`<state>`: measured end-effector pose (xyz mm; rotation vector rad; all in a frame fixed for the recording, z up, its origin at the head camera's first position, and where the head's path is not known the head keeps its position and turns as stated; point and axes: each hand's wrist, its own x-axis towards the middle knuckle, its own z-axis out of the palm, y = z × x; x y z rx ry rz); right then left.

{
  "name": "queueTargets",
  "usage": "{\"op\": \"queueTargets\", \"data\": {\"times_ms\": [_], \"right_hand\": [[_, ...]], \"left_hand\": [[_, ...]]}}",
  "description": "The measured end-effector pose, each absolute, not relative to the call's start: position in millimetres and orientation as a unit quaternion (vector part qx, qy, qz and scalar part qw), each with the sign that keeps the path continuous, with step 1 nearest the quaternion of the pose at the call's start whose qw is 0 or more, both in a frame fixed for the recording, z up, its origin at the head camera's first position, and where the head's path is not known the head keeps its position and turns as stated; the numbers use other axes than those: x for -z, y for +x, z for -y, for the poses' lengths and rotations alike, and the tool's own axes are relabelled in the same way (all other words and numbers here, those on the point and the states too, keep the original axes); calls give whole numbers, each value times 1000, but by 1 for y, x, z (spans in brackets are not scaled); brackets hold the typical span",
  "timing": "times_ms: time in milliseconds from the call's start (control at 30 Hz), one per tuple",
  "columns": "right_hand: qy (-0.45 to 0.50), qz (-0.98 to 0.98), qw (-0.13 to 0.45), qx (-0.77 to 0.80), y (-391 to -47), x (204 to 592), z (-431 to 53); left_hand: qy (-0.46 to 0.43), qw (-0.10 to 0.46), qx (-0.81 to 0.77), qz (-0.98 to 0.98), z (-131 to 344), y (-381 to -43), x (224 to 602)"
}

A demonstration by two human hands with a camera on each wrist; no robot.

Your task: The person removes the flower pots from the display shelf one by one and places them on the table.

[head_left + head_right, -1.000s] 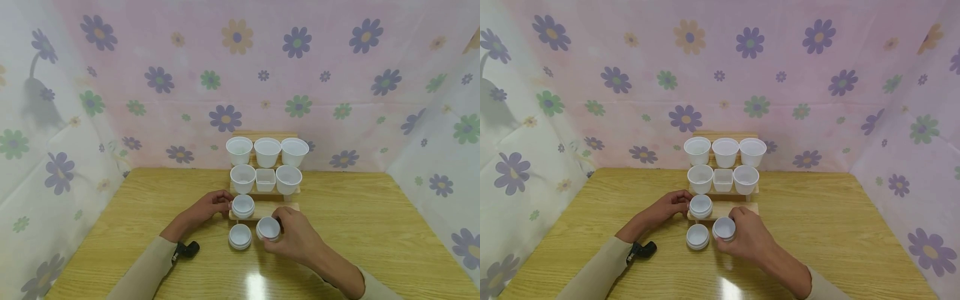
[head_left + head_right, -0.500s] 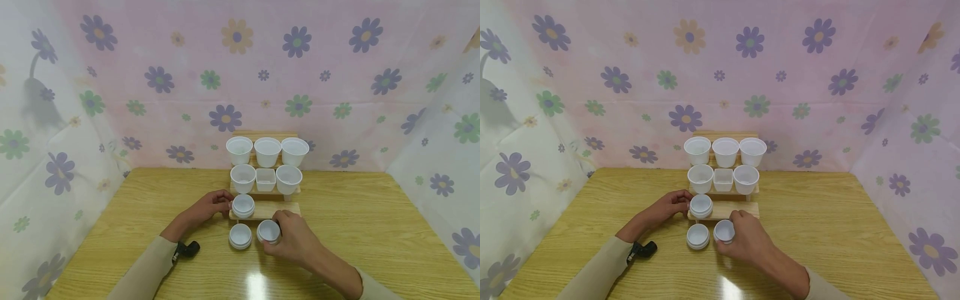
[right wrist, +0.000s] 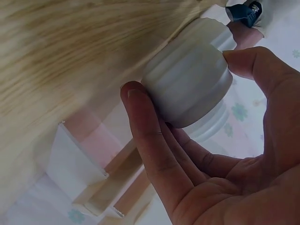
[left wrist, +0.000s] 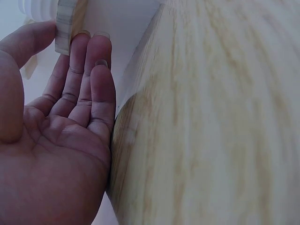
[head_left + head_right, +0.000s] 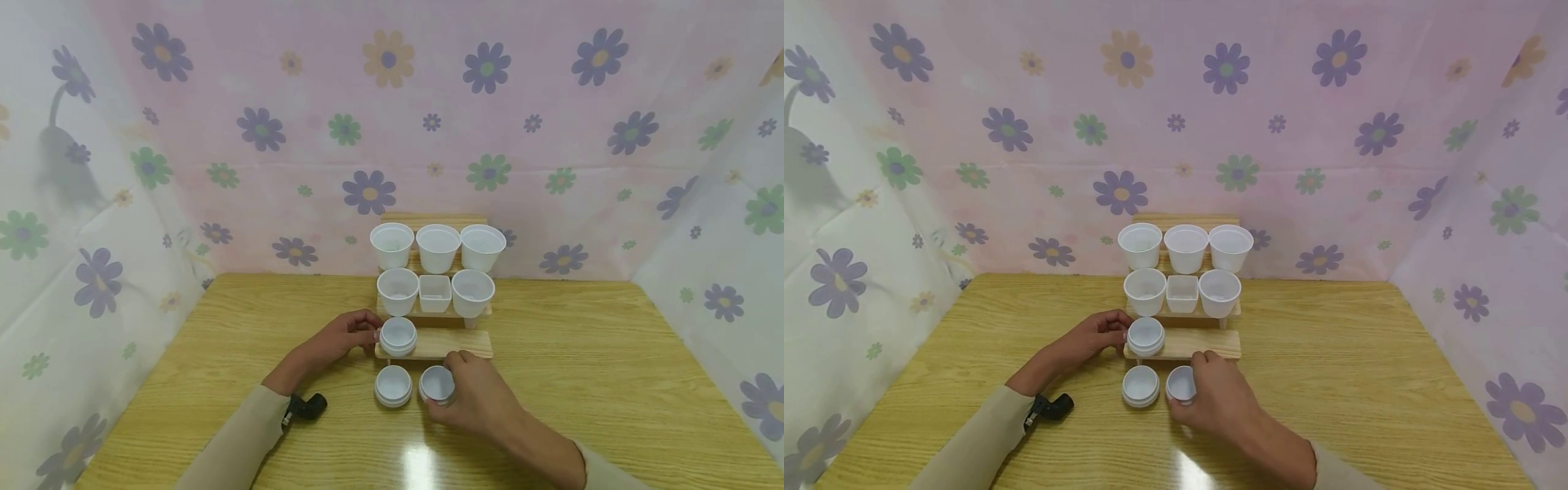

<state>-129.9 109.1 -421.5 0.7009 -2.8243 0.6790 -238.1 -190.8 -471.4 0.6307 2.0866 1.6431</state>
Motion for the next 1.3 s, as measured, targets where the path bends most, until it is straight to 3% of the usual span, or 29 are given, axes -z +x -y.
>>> {"op": "queueTargets", "data": {"times_ms": [1300], "right_hand": [[227,946,68,-223,-127,422,-107]], "left_hand": [[221,203,-585,-753,191,-238,471]]}}
